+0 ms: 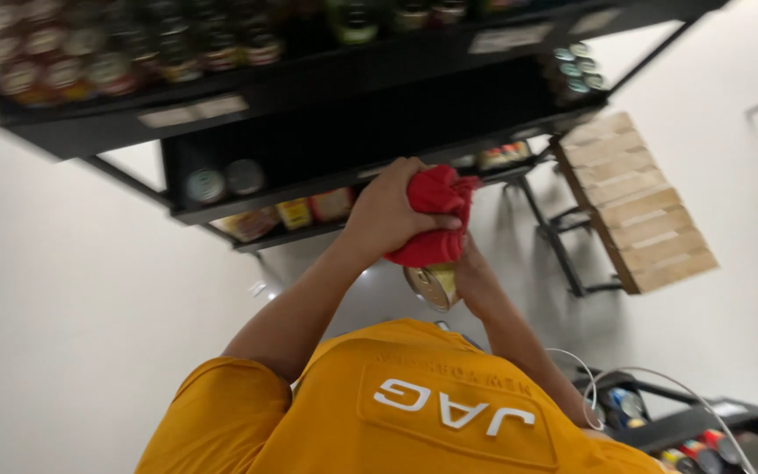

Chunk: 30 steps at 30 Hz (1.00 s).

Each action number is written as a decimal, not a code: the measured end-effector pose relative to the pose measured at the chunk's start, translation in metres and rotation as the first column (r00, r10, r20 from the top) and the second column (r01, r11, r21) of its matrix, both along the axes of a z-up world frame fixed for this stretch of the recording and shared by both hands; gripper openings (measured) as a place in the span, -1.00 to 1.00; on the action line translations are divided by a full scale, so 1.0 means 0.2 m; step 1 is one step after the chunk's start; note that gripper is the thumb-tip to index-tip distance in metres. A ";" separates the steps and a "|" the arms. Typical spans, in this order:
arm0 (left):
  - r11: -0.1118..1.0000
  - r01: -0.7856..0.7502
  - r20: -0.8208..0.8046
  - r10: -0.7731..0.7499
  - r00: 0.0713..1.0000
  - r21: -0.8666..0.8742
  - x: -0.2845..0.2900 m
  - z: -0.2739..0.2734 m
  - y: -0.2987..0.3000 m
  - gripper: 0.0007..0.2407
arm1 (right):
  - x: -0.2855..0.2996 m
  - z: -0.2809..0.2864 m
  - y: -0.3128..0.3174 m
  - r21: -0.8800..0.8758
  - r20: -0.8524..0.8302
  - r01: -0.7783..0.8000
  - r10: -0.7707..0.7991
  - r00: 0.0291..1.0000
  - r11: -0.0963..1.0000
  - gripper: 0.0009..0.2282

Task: Wiping canned food items with a cloth and placing them onto grocery store shelves.

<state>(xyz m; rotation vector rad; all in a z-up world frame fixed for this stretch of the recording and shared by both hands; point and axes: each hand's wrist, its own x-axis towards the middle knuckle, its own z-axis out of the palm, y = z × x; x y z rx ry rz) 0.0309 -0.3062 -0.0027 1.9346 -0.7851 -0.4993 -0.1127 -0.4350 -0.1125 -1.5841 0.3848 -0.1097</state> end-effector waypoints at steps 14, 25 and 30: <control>0.951 -0.187 -0.573 0.013 0.820 -0.246 -0.10 -0.53 -1.33 -0.58 | -0.35 -0.03 -1.12 0.273 -0.054 0.349 -0.347 0.936 0.897 -0.58; 0.900 -0.289 -0.932 -0.357 -0.065 -0.325 0.18 -0.76 -2.33 -0.54 | -0.19 -0.02 -2.01 0.462 -0.013 0.413 -0.459 0.888 0.785 -0.54; 0.861 -0.354 -0.882 -0.442 -0.165 -0.365 0.20 -0.51 -2.70 -0.64 | -0.04 -0.02 -2.42 0.250 0.020 0.366 -0.383 0.923 0.896 -0.48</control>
